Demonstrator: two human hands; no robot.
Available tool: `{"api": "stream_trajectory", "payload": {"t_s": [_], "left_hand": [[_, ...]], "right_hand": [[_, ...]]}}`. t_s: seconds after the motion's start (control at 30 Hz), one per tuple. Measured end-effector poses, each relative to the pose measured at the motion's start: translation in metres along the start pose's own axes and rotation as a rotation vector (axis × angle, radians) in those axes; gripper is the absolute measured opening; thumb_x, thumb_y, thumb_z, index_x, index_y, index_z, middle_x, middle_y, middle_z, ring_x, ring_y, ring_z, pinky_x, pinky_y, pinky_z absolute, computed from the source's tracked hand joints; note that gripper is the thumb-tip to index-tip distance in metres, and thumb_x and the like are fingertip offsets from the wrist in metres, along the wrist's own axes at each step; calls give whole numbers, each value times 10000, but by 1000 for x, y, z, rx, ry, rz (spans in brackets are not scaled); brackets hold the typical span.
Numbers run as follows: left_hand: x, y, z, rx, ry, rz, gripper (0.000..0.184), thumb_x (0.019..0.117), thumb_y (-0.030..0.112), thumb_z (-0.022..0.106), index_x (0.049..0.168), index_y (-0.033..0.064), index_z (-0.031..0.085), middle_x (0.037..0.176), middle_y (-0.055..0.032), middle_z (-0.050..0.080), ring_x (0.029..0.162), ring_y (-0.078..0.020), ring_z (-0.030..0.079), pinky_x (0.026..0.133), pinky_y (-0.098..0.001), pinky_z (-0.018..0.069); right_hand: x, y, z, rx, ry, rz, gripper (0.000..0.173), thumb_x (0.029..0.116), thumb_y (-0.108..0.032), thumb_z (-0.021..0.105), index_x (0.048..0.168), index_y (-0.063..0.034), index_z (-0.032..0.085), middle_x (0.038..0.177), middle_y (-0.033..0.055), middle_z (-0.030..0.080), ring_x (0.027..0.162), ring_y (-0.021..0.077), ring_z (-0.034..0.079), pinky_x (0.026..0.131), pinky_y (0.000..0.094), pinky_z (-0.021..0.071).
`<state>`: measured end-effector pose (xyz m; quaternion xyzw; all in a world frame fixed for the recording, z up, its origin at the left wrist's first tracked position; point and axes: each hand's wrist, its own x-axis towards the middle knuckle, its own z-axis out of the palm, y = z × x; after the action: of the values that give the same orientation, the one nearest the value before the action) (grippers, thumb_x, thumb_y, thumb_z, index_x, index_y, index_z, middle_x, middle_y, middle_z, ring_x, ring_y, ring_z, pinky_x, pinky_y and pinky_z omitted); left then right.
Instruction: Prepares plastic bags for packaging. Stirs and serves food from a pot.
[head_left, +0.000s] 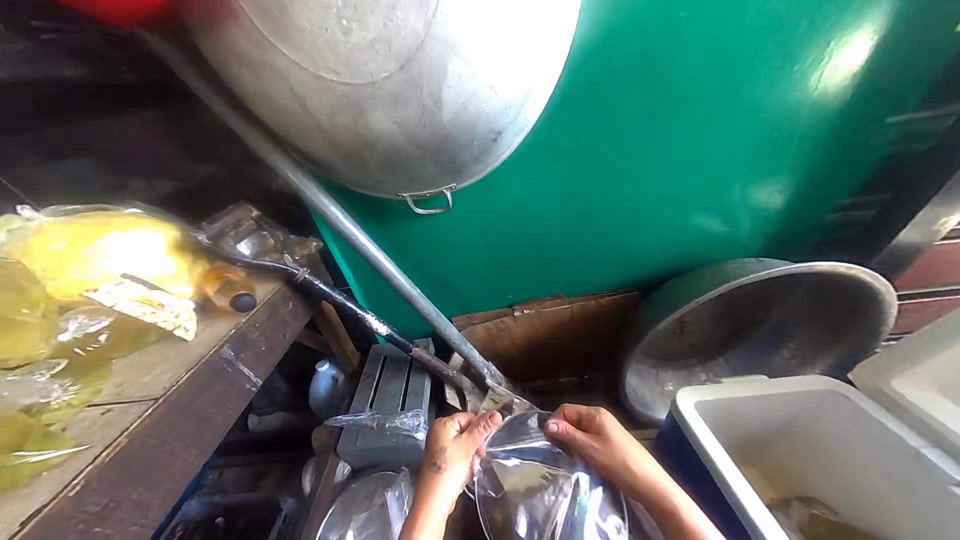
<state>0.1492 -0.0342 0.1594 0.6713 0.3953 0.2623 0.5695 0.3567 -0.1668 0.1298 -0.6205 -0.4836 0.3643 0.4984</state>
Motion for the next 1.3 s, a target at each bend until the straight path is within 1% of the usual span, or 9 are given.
{"api": "stream_trajectory", "payload": {"t_s": [0.1, 0.23, 0.4, 0.73, 0.87, 1.03, 1.1, 1.17, 1.3], "left_hand": [[1, -2, 6, -2, 33, 3, 366, 1049, 286, 580, 763, 64, 636, 605, 62, 533, 508, -26, 493, 514, -201, 436], [-3, -2, -4, -333, -336, -4, 200, 1048, 125, 507, 1016, 60, 693, 795, 41, 691, 697, -42, 648, 687, -227, 565], [7, -8, 7, -203, 44, -38, 255, 923, 141, 753, 716, 67, 624, 556, 40, 559, 452, -20, 472, 464, -183, 409], [-12, -8, 52, -660, -128, -113, 172, 997, 102, 585, 825, 94, 586, 645, 23, 595, 525, -33, 535, 512, -195, 473], [1, -12, 31, 99, 232, 114, 235, 854, 178, 729, 712, 69, 576, 614, 13, 505, 567, -116, 492, 569, -342, 435], [1, -20, 34, 380, 360, 344, 172, 918, 218, 737, 993, 70, 783, 890, -40, 767, 830, -155, 737, 816, -418, 605], [-15, -11, 36, 176, 72, 299, 146, 940, 155, 713, 978, 40, 794, 899, -46, 776, 851, -119, 739, 854, -364, 607], [-25, -4, 39, -221, -186, 106, 186, 1014, 63, 584, 1000, -32, 743, 880, -60, 766, 827, -127, 737, 826, -328, 616], [-10, 2, 40, -912, 61, -316, 452, 1137, 341, 287, 893, 99, 581, 657, 11, 630, 566, -80, 637, 572, -232, 572]], "right_hand": [[5, 9, 6, -242, 141, -53, 287, 1035, -320, 554, 1046, -92, 729, 760, -7, 668, 647, 80, 625, 651, 306, 542], [10, 12, 4, -159, 213, -87, 271, 1039, -323, 536, 977, -119, 704, 759, -56, 622, 688, 30, 577, 663, 266, 483], [7, 15, 13, -391, 548, -272, 388, 948, -389, 668, 1159, -66, 710, 1070, 106, 698, 983, 257, 667, 853, 470, 558], [4, -4, 55, 403, 200, -44, 79, 907, -100, 727, 913, -58, 660, 754, -13, 662, 664, 71, 624, 623, 262, 535], [5, -6, 47, 866, 174, 31, 91, 1019, -38, 528, 983, -95, 589, 855, 49, 724, 777, 127, 689, 756, 311, 585], [3, -5, 54, 632, 168, -152, 205, 900, 28, 608, 995, -120, 503, 832, -46, 612, 759, 62, 611, 714, 271, 542], [7, 2, 50, 259, 399, -206, 256, 845, 1, 668, 1047, -50, 519, 846, -5, 604, 726, 62, 607, 654, 245, 535], [7, 9, 48, -123, 469, -259, 393, 854, -78, 709, 1206, 39, 578, 1016, 121, 674, 918, 192, 671, 830, 374, 575], [0, 3, 75, -279, 406, -281, 392, 894, -98, 722, 1238, 43, 597, 984, 136, 687, 841, 234, 690, 765, 410, 597]]}}
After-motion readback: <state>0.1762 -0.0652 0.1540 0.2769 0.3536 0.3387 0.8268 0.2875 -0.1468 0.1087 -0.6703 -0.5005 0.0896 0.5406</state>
